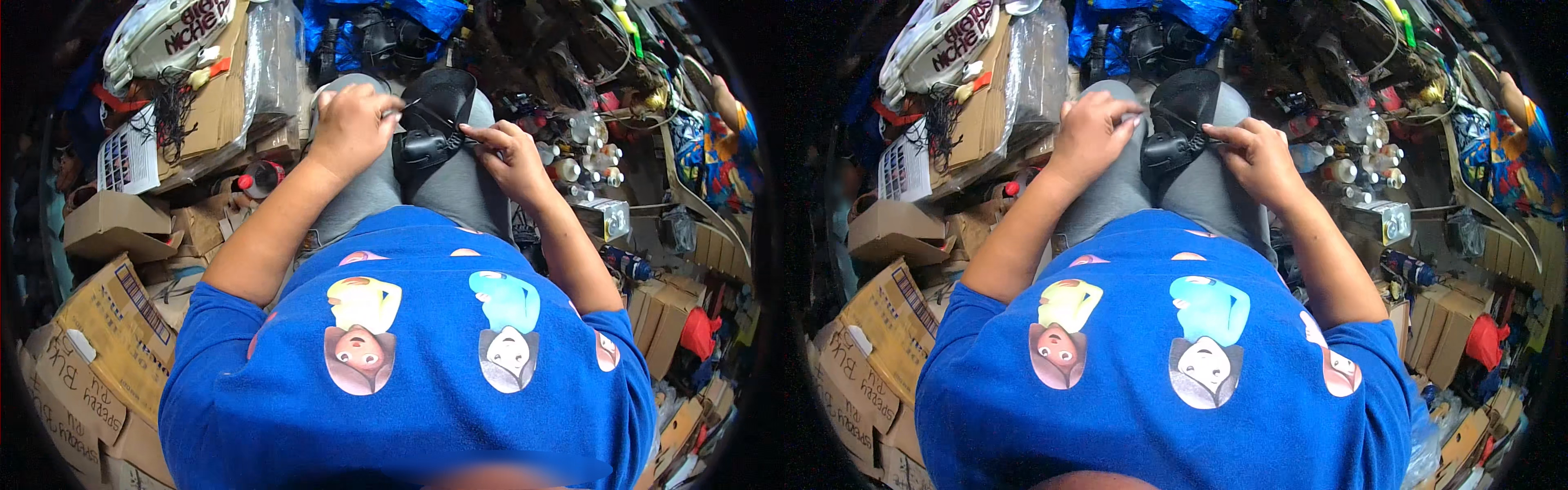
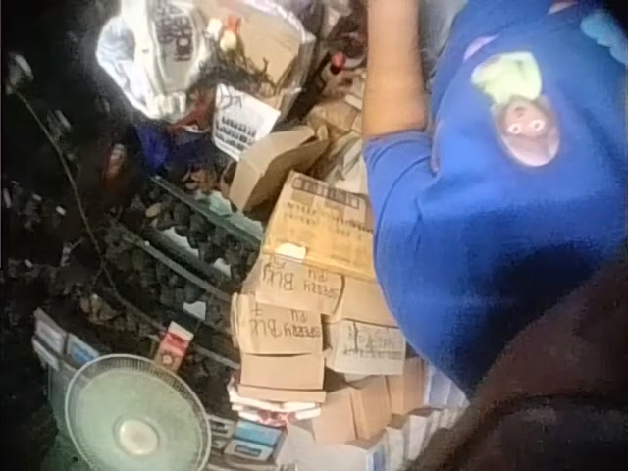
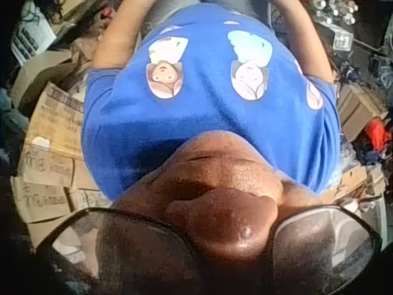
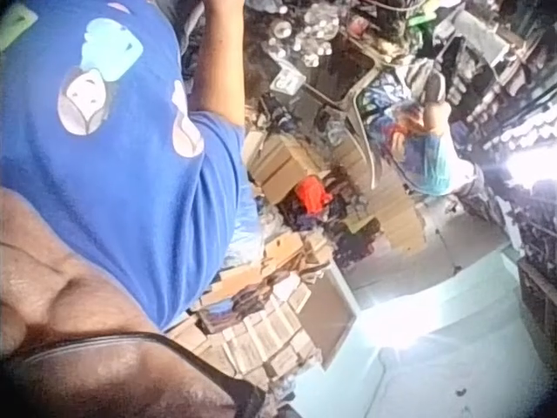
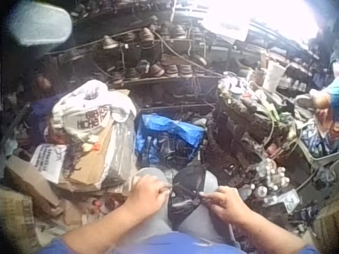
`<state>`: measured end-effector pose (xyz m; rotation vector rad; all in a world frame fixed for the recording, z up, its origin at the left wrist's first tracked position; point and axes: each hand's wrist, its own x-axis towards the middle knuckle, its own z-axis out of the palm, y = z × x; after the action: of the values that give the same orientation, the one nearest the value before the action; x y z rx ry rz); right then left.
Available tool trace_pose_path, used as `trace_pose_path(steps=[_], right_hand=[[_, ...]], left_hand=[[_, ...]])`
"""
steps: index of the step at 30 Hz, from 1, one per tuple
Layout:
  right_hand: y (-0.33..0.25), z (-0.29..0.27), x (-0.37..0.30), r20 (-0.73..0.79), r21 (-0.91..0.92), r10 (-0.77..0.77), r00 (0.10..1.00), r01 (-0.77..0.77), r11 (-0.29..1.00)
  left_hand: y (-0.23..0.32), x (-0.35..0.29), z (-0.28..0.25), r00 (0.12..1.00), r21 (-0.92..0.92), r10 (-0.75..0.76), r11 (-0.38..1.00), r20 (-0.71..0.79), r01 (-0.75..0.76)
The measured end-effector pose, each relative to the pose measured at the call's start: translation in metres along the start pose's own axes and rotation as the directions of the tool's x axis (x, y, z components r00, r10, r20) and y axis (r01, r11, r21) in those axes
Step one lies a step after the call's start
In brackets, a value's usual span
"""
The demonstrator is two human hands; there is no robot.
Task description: Hand-stitching a black shoe component using a needle and thread.
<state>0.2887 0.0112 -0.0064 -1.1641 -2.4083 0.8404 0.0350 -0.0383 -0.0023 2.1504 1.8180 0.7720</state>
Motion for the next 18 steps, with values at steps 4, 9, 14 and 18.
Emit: trace_pose_path(steps=[4, 9, 14, 18], right_hand=[[0.01, -0.007, 0.005, 0.101, 0.222, 0.085, 0.991, -0.106, 0.969], [0.028, -0.015, 0.022, 0.247, 0.269, 0.015, 0.969, -0.084, 0.959], [0.022, -0.021, 0.027, 0.266, 0.258, 0.019, 0.964, -0.09, 0.962], [0.024, -0.022, 0.029, 0.284, 0.288, 0.032, 0.958, -0.117, 0.951]], left_hand=[[0.001, 0.022, 0.013, 0.996, -0.354, 0.087, 0.931, -0.01, -0.085], [-0.011, 0.022, 0.032, 0.986, -0.287, 0.139, 0.952, 0.094, -0.107], [-0.01, 0.023, 0.034, 0.986, -0.274, 0.135, 0.956, 0.103, -0.102], [-0.014, 0.024, 0.037, 0.985, -0.307, 0.128, 0.948, 0.114, -0.087]])
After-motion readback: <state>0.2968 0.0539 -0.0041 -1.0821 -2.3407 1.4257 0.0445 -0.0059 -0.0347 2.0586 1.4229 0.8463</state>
